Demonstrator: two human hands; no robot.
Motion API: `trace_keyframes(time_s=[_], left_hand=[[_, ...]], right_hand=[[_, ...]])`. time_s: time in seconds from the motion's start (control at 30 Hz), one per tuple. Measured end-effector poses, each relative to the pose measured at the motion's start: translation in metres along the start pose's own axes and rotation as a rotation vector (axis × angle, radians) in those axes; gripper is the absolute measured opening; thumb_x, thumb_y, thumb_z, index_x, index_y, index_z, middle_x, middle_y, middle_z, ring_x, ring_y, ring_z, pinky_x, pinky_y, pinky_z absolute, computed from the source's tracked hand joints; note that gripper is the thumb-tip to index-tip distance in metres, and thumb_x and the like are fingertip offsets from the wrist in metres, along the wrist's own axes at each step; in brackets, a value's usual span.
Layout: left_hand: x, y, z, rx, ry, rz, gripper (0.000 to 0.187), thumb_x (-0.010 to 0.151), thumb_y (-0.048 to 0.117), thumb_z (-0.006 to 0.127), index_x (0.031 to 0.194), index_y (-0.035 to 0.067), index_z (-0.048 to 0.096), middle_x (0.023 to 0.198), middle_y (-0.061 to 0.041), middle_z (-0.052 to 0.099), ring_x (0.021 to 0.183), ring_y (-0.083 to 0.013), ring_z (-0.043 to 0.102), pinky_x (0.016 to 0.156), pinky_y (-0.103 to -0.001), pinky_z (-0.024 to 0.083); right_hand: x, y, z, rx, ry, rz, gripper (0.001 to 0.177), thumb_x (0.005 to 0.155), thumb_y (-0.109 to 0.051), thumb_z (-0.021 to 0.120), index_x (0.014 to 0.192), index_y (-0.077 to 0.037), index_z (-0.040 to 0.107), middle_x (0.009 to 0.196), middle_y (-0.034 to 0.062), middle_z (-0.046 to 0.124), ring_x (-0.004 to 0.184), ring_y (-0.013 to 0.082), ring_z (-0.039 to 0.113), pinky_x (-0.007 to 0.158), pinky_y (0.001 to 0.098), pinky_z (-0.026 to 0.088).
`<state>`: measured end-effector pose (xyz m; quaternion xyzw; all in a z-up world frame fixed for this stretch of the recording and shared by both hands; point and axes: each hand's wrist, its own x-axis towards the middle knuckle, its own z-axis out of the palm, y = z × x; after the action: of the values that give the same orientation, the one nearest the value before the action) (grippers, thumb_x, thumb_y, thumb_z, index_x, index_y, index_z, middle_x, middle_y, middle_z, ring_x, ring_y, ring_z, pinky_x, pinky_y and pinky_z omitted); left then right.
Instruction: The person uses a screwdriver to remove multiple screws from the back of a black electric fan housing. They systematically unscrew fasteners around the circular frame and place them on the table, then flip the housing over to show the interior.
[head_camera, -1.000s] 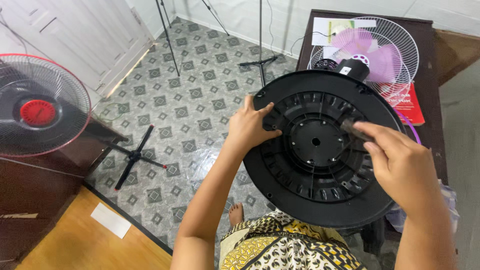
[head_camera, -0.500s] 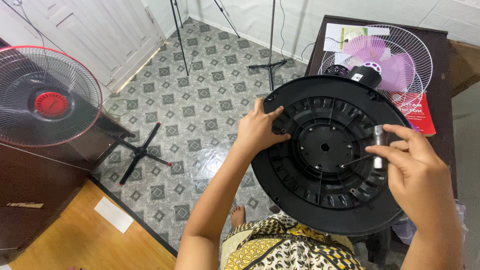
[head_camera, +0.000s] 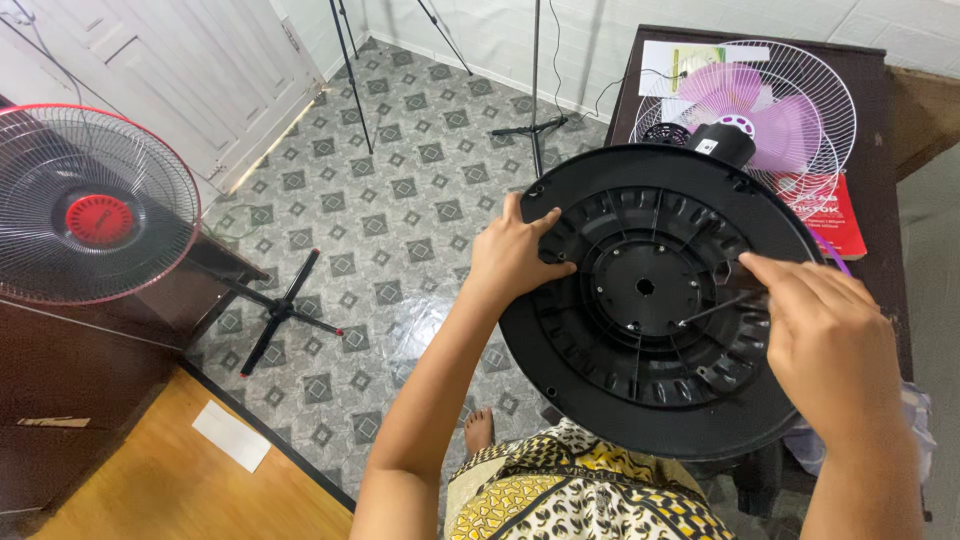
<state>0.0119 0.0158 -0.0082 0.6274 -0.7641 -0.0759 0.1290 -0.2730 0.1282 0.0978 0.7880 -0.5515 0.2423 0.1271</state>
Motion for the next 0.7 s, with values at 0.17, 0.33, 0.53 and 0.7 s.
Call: trace_keyframes(time_s=[0.17, 0.33, 0.53, 0.7], left_hand=[[-0.001, 0.001, -0.002, -0.004, -0.014, -0.006, 0.094, 0.058, 0.068, 0.085, 0.141, 0.032, 0.061, 0.145, -0.025, 0.044, 0.103, -0.0383, 0.069, 0.081, -0.045, 0.060], [-0.002, 0.001, -0.004, -0.009, -0.028, -0.027, 0.094, 0.059, 0.068, 0.085, 0.142, 0.032, 0.060, 0.145, -0.025, 0.044, 0.104, -0.0389, 0.069, 0.081, -0.046, 0.060], [-0.003, -0.001, -0.003, -0.011, -0.018, -0.015, 0.094, 0.059, 0.068, 0.085, 0.142, 0.031, 0.060, 0.144, -0.025, 0.045, 0.105, -0.0389, 0.069, 0.081, -0.046, 0.060], [-0.001, 0.000, -0.003, 0.007, -0.015, -0.009, 0.095, 0.058, 0.070, 0.086, 0.141, 0.031, 0.060, 0.145, -0.027, 0.042, 0.110, -0.0395, 0.067, 0.082, -0.046, 0.059]], right_hand=[[0.002, 0.003, 0.006, 0.011, -0.002, 0.031, 0.046, 0.072, 0.014, 0.062, 0.106, -0.011, 0.080, 0.126, 0.0134, 0.075, 0.102, 0.0277, 0.070, 0.091, 0.0384, 0.057], [-0.004, 0.006, 0.010, 0.253, -0.041, 0.145, 0.041, 0.083, 0.014, 0.057, 0.108, -0.009, 0.079, 0.131, 0.0142, 0.072, 0.099, 0.0257, 0.074, 0.087, 0.0359, 0.058], [-0.007, 0.011, 0.005, 0.369, -0.063, 0.170, 0.029, 0.087, 0.002, 0.063, 0.112, -0.005, 0.075, 0.135, 0.0152, 0.068, 0.101, 0.0277, 0.073, 0.084, 0.0364, 0.058], [-0.004, 0.009, 0.008, 0.235, -0.115, 0.185, 0.020, 0.091, -0.003, 0.066, 0.109, -0.006, 0.076, 0.139, 0.0129, 0.071, 0.094, 0.0293, 0.074, 0.081, 0.0382, 0.059]])
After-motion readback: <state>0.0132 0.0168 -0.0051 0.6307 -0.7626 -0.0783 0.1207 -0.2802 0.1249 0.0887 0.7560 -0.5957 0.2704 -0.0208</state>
